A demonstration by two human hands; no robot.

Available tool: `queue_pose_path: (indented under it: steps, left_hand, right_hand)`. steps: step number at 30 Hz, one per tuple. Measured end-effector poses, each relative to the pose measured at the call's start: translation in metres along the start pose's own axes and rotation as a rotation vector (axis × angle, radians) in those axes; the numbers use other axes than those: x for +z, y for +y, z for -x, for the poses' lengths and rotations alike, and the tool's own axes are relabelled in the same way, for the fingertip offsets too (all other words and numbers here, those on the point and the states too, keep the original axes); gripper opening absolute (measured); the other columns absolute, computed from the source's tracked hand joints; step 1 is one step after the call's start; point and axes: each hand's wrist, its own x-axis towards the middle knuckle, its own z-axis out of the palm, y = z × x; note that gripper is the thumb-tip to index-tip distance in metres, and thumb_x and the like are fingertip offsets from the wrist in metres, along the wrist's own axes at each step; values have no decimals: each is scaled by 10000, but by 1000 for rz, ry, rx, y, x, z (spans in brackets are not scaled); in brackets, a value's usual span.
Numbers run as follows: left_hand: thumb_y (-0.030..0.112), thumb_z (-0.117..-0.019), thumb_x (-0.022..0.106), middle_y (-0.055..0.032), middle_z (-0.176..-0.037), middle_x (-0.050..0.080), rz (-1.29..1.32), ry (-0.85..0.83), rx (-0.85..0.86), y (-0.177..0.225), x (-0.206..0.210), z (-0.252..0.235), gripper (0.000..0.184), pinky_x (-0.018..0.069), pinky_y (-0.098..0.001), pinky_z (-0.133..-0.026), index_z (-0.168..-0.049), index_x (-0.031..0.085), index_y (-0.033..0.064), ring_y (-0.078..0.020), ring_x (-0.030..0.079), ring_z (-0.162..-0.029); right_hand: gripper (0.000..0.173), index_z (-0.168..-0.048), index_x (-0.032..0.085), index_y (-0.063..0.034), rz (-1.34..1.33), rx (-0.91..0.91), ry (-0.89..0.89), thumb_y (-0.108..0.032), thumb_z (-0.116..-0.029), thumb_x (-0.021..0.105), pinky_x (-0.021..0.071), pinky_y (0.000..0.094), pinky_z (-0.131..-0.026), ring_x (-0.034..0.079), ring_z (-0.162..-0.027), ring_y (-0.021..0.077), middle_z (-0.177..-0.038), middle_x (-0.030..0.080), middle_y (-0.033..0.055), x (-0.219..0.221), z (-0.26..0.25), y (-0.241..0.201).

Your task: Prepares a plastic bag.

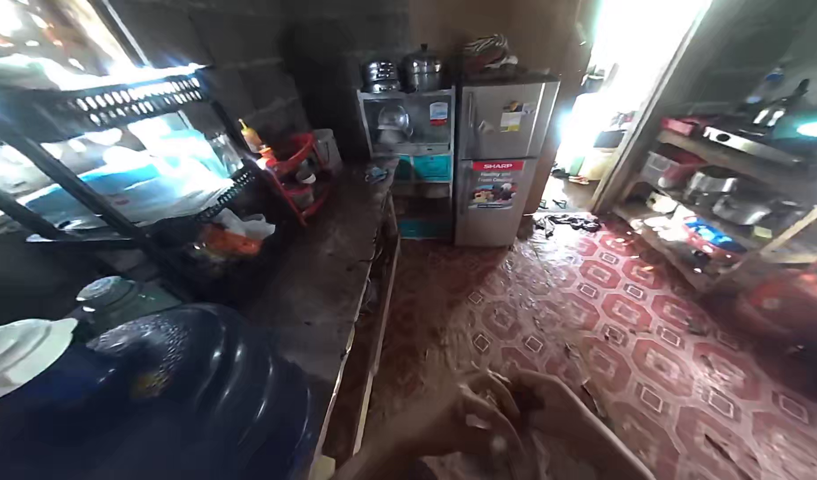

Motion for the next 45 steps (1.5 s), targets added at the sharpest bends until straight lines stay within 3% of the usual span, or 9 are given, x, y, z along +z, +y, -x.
queue_pose_path:
  steps: [7, 9, 13, 18, 23, 30, 37, 41, 45]
  left_hand:
    - [70, -886, 649, -99, -1166, 628, 23, 581, -410, -111, -94, -28, 178, 501, -321, -945, -1024, 753, 28, -141, 590, -1080]
    - [96, -912, 659, -105, -1182, 629, 25, 556, -558, -137, -130, -46, 179, 542, -321, -883, -1060, 734, 30, -143, 626, -1007]
    - [160, -917, 685, -87, -1075, 733, -169, 383, -539, -181, -201, -76, 231, 409, -564, -1040, -1122, 757, 83, -262, 644, -1072]
    - [136, -956, 626, -72, -970, 704, 6, 423, -521, -231, -253, -106, 198, 529, -445, -887, -1107, 658, 13, -174, 672, -907]
    - [-3, -994, 539, -61, -919, 650, 447, 860, -698, -244, -250, -118, 113, 543, -261, -706, -1095, 580, -35, -87, 628, -765]
    - [36, -1021, 567, -72, -1010, 681, 596, 1047, -789, -239, -294, -107, 221, 537, -258, -731, -1223, 641, -12, -99, 638, -817]
    - [83, -1016, 603, -24, -869, 670, 707, 1076, -820, -245, -325, -93, 149, 524, -237, -664, -1131, 665, 11, -72, 616, -716]
    - [61, -978, 645, -35, -915, 649, 468, 1032, -669, -257, -333, -85, 143, 535, -239, -747, -1093, 649, -24, -63, 616, -794]
    - [189, -966, 689, -160, -1037, 697, -134, 828, -535, -256, -347, -79, 365, 573, -389, -883, -1236, 598, -39, -216, 693, -928]
  right_hand:
    - [154, -1018, 728, -12, 562, -184, 239, -129, -923, 696, 597, 378, -814, 705, -867, 203, -949, 728, 104, -4, -154, 7]
    - [168, -1039, 729, 2, 612, -150, 236, -119, -937, 674, 590, 442, -868, 710, -928, 267, -987, 725, 147, -4, -195, 16]
    - [179, -1038, 710, 18, 466, -52, 266, -114, -917, 701, 598, 412, -810, 707, -853, 222, -941, 720, 133, -21, -275, 18]
    - [218, -1099, 669, 35, 376, -189, 455, -91, -922, 698, 612, 348, -845, 714, -919, 181, -1025, 717, 124, -25, -348, 37]
    - [197, -995, 743, -2, 572, -140, 405, -106, -828, 759, 485, 483, -1079, 568, -1295, 373, -1377, 602, 225, -7, -385, 48]
    - [220, -979, 760, -26, 592, -306, 433, -203, -849, 741, 484, 459, -1093, 590, -1293, 326, -1404, 611, 177, 9, -448, 71]
    - [148, -805, 721, -56, 576, -355, 359, -193, -851, 694, 468, 529, -1069, 590, -1275, 334, -1388, 626, 141, 13, -496, 59]
    - [171, -800, 707, -42, 492, -294, 339, -202, -841, 663, 486, 476, -1046, 584, -1272, 305, -1375, 622, 156, 12, -510, 59]
    - [124, -864, 691, 52, 329, -233, 249, -61, -839, 645, 494, 426, -1048, 565, -1276, 296, -1369, 584, 239, 2, -511, 58]
